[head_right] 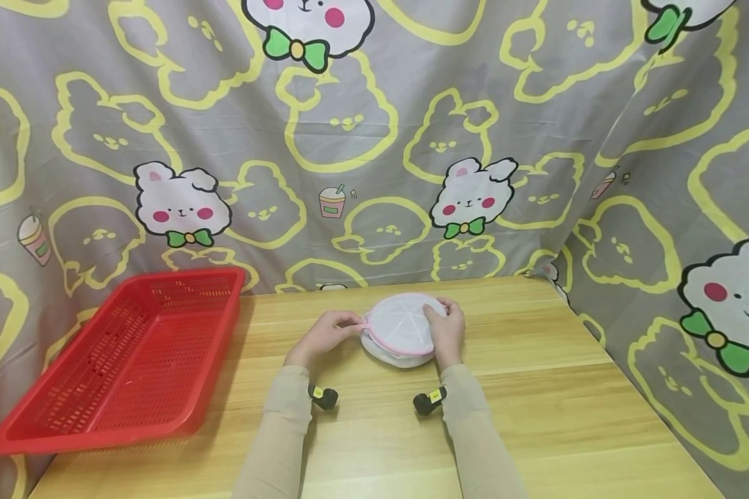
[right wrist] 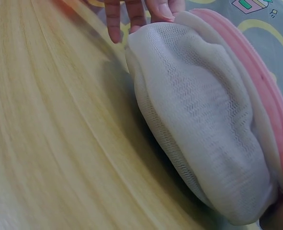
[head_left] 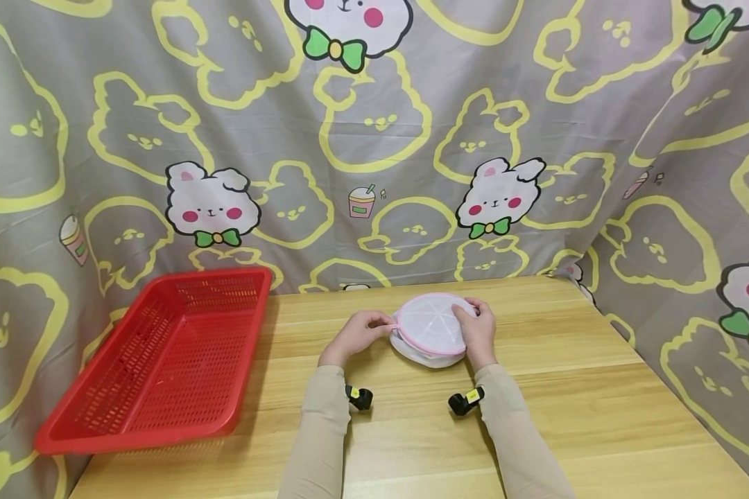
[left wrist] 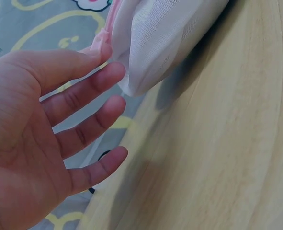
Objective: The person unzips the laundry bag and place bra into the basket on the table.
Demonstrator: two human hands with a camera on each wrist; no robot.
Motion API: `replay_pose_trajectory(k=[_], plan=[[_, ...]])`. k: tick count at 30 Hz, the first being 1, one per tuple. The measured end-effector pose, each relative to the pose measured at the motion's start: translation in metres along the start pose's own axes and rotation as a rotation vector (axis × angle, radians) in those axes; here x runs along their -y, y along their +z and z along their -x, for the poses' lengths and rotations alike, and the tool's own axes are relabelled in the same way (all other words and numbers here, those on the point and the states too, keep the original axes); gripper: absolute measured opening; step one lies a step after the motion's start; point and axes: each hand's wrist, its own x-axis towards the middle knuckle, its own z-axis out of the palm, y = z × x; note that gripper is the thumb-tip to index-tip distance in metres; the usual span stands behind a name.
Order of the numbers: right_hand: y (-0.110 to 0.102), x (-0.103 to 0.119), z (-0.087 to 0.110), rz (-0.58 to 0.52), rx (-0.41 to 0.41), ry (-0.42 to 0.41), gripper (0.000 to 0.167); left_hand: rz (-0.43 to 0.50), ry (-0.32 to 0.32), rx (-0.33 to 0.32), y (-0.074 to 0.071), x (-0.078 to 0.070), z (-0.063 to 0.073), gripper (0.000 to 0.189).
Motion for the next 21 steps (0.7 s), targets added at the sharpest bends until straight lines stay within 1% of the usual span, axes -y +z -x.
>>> replay_pose_trajectory(k=[6, 17, 21], plan=[[0.0002, 0.0008, 0.0007, -0.002, 0.016, -0.001, 0.042, 0.008, 0.003, -0.012, -0.0001, 0.0021, 0.0, 0.011], [0.0006, 0.0018, -0.0012, -0.029, 0.007, -0.005, 0.041, -0.016, -0.005, -0.012, -0.0013, 0.0038, 0.0015, 0.013], [0.0001, 0.003, -0.0009, -0.015, 0.007, -0.004, 0.039, -0.019, -0.014, -0.019, -0.0019, 0.0043, 0.002, 0.013]])
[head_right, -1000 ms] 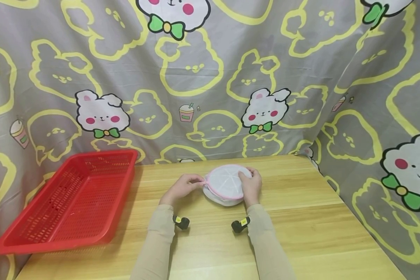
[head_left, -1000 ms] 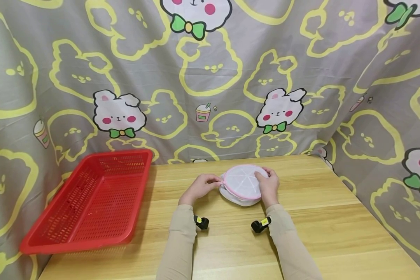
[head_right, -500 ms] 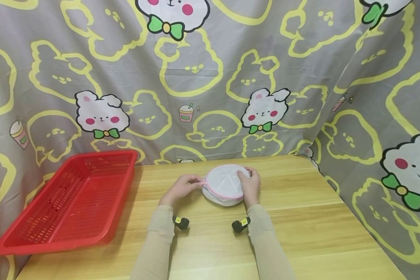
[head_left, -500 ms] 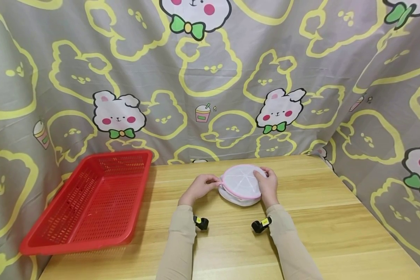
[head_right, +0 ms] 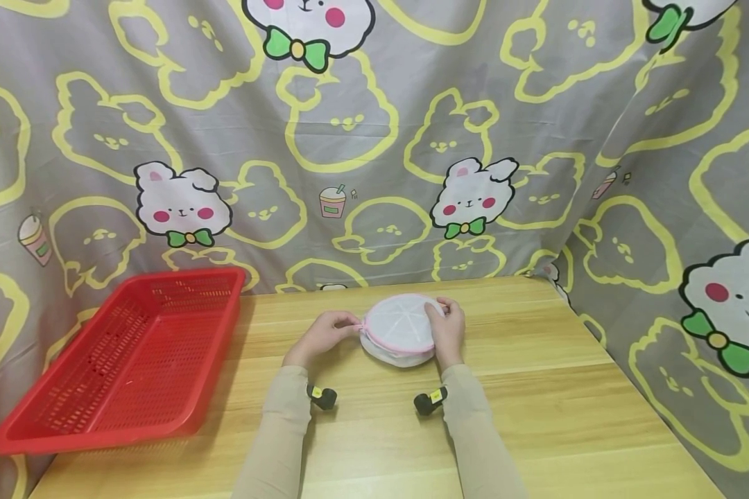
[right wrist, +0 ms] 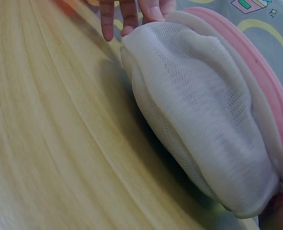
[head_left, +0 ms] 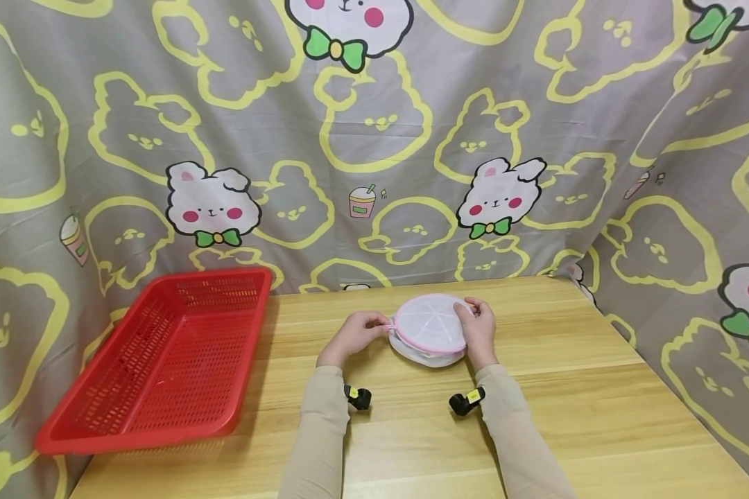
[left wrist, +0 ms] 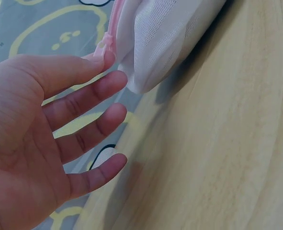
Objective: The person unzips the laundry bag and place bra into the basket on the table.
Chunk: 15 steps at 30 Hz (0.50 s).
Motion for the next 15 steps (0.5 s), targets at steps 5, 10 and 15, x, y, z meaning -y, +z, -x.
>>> replay_pose_trajectory(k=[5, 10, 15], plan=[[-0.0014, 0.0035, 0.0024, -0.005, -0.008, 0.018, 0.037, -0.014, -0.012, -0.009, -0.0002, 0.0001, 0.0003, 0.013], [-0.0027, 0.0047, 0.0021, -0.029, -0.011, 0.033, 0.037, -0.019, -0.034, -0.024, -0.0002, -0.0018, 0.0007, 0.013], [-0.003, 0.0038, -0.0002, -0.028, -0.002, 0.035, 0.036, -0.034, -0.056, -0.044, 0.0003, -0.0026, 0.0001, 0.013]])
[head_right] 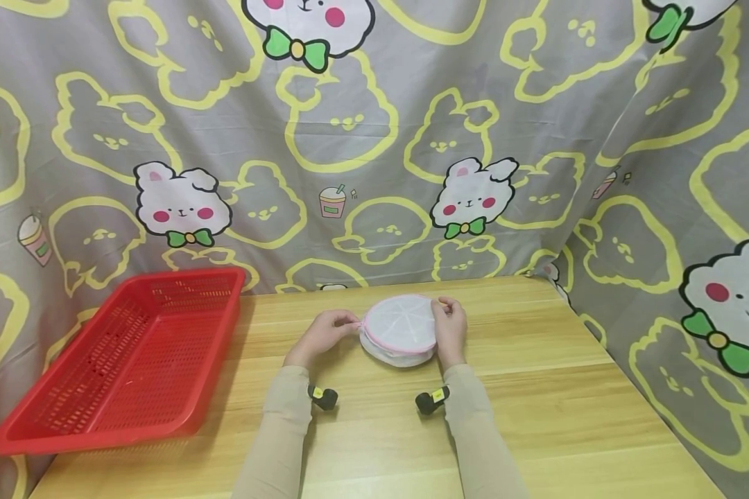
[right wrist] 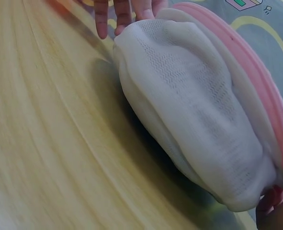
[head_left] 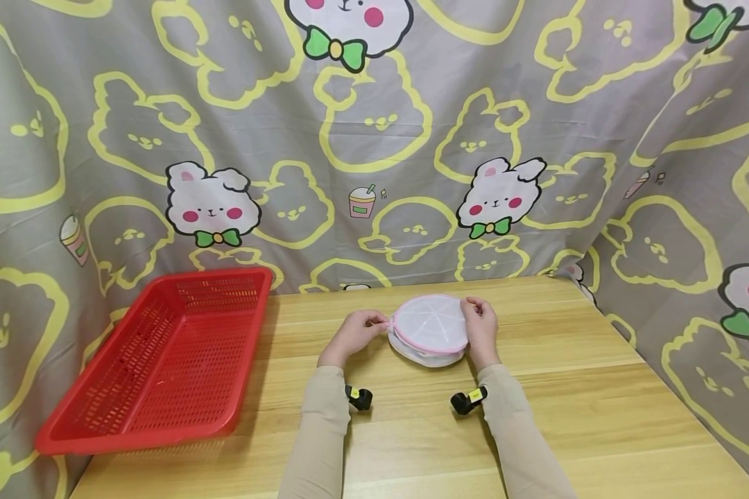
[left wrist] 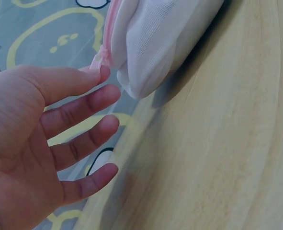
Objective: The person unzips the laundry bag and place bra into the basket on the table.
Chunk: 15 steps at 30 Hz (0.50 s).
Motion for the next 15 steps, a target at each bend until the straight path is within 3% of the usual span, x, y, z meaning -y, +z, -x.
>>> replay_pose_trajectory(k=[9, 15], plan=[[-0.0037, -0.0009, -0.0041, -0.013, 0.045, 0.034, 0.038, -0.06, -0.003, -0.06, 0.0039, 0.001, -0.0026, 0.012], [-0.0059, -0.0025, -0.0073, -0.091, 0.094, 0.076, 0.037, -0.126, -0.01, -0.118, 0.0066, -0.0005, -0.0041, 0.014]])
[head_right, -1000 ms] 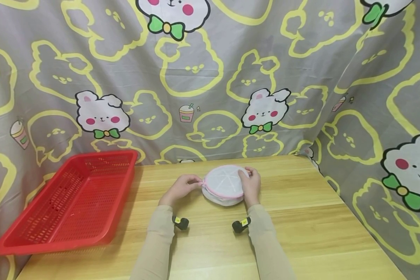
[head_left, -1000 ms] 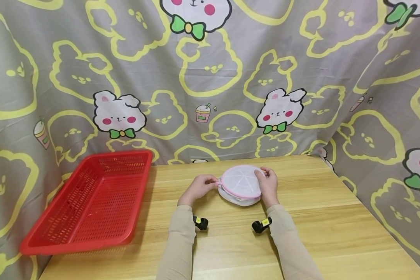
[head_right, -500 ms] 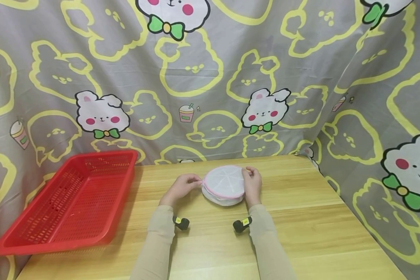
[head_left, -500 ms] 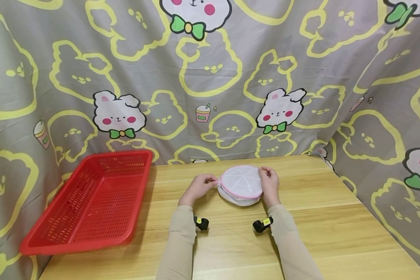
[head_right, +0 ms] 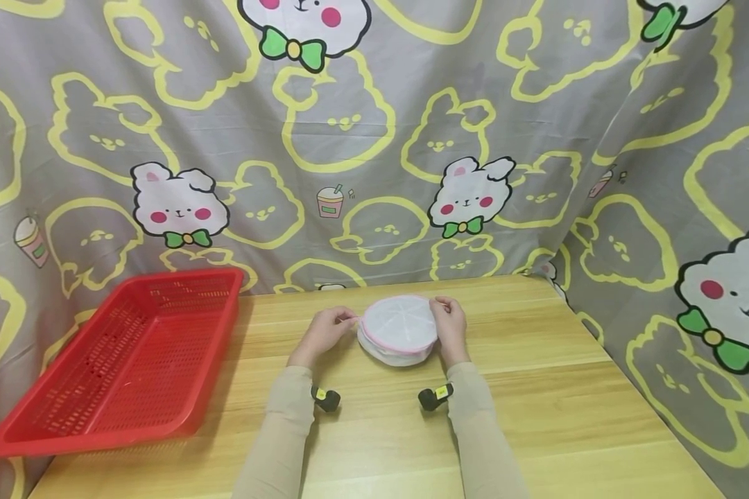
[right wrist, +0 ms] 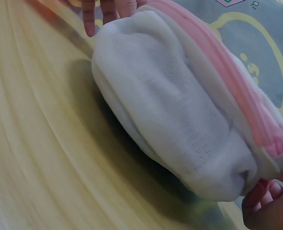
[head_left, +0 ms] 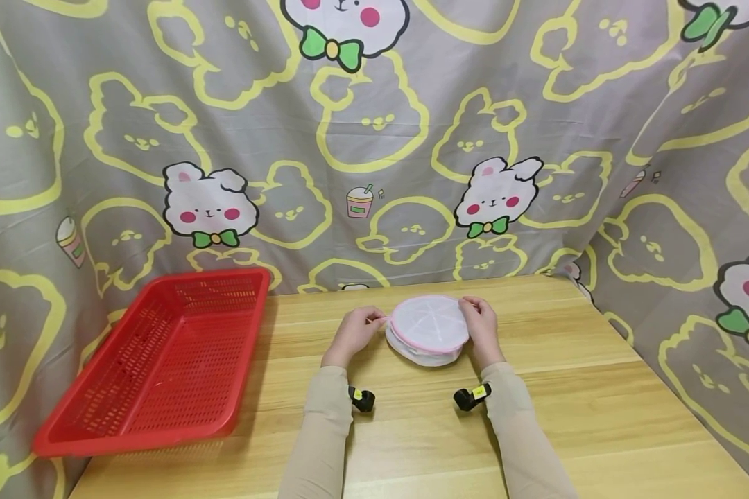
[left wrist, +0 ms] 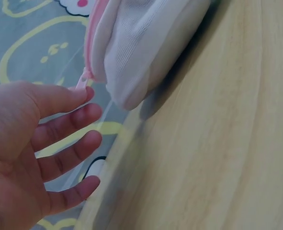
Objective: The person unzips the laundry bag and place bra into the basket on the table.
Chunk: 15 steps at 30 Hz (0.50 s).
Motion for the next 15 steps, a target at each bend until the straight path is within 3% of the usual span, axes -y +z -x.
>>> replay_pose_trajectory(k=[4, 8, 15], plan=[[-0.0011, 0.0012, -0.0003, -0.021, 0.013, 0.015, 0.037, -0.017, -0.035, -0.043, 0.0017, -0.0022, -0.0003, 0.014], [-0.0024, 0.0034, 0.0004, 0.03, 0.006, 0.001, 0.039, -0.035, -0.072, -0.078, 0.0033, -0.0049, -0.0001, 0.014], [-0.0038, 0.0038, 0.0006, 0.075, -0.016, -0.008, 0.037, -0.081, -0.089, -0.122, 0.0074, -0.0072, -0.0001, 0.014]])
